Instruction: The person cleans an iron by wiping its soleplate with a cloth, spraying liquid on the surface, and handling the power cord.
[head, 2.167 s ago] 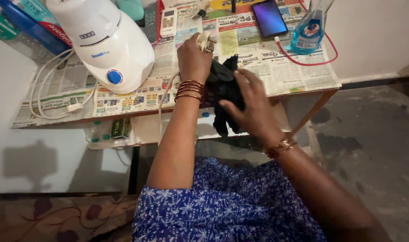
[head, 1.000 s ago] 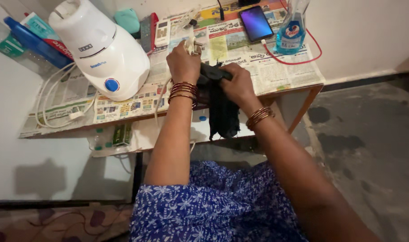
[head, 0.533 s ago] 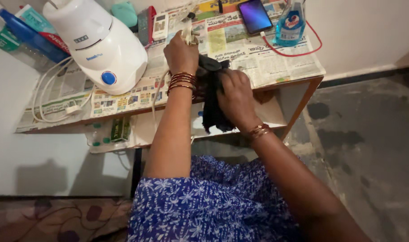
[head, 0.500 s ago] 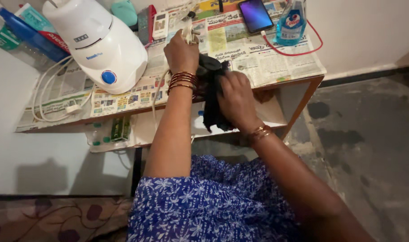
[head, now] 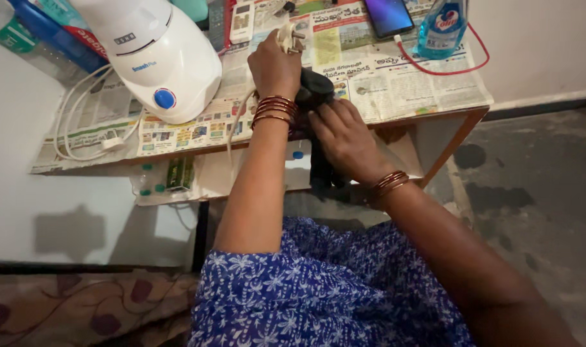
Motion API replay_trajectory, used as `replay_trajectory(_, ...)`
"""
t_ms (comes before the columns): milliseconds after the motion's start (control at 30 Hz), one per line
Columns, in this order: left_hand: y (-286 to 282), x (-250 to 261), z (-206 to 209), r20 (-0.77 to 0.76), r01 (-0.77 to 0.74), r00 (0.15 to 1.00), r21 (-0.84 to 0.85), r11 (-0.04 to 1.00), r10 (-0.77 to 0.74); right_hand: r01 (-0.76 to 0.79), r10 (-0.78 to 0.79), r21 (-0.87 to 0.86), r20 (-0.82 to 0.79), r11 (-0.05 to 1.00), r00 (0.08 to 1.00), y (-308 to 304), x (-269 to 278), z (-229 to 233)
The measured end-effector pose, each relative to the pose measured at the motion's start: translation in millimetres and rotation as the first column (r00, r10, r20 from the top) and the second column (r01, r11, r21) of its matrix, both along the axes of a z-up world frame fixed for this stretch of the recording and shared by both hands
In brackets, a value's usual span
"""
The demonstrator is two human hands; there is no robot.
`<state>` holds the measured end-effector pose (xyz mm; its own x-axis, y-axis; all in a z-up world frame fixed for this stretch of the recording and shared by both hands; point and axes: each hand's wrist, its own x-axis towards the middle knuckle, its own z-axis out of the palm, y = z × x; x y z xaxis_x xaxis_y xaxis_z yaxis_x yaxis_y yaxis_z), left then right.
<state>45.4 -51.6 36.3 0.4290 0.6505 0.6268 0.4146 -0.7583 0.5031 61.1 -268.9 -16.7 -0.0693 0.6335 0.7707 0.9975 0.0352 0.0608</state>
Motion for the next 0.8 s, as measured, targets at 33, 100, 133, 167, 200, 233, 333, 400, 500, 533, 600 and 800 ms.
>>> replay_trajectory(33,-1.4,0.0,-0.4,0.006,0.000,1.000,0.022,1.000,0.000,0.011,-0.011,0.001,-0.001,1.000,1.000,-1.0,-1.3,-1.6)
replay_trajectory(100,-0.3,0.8,0.4,0.014,-0.005,1.000,0.052,0.999,0.005,0.018,-0.018,0.010,-0.002,1.000,1.000,0.0,-2.1,-3.4)
replay_trajectory(133,0.1,1.2,0.4,0.030,-0.012,1.000,0.056,0.998,0.010,0.023,-0.023,0.006,0.010,1.000,1.000,0.0,-2.0,-3.9)
replay_trajectory(167,1.4,1.9,1.4,0.046,-0.019,0.999,0.061,0.998,0.016,0.029,-0.029,0.001,0.022,1.000,0.999,0.7,-1.8,-4.2)
replay_trajectory(200,1.9,1.8,1.0,0.040,-0.017,0.999,0.064,0.998,0.015,0.030,-0.030,0.005,0.016,1.000,0.999,0.8,-2.9,-5.4)
replay_trajectory(233,2.1,0.8,-0.2,0.057,0.001,0.998,0.036,0.999,-0.003,0.001,0.000,-0.024,0.052,1.000,0.999,1.2,-4.1,-6.3)
replay_trajectory(333,3.8,1.0,-3.1,0.066,0.013,0.998,0.035,0.999,-0.015,-0.011,0.019,-0.052,0.144,0.999,0.989,5.3,-10.4,-6.3)
replay_trajectory(400,4.5,1.6,-4.1,0.064,0.003,0.998,0.068,0.998,-0.007,0.001,0.008,-0.045,0.207,0.999,0.978,15.5,-18.1,-2.9)
replay_trajectory(500,4.7,0.4,-4.6,0.083,0.007,0.996,0.055,0.998,-0.012,0.055,-0.023,-0.106,0.281,0.993,0.959,36.5,-31.0,4.3)
replay_trajectory(533,4.5,-0.1,-4.9,0.093,0.023,0.995,0.054,0.998,-0.028,0.054,-0.021,-0.139,0.231,0.989,0.973,43.1,-34.7,6.0)
replay_trajectory(600,4.1,-1.0,-4.0,0.103,0.040,0.994,0.057,0.998,-0.046,0.051,-0.020,-0.169,0.179,0.984,0.984,46.1,-36.4,6.3)
replay_trajectory(800,1.5,-4.2,2.1,0.062,0.055,0.997,-0.013,0.998,-0.054,0.130,-0.114,-0.110,0.143,0.985,0.983,18.2,-23.1,-6.6)
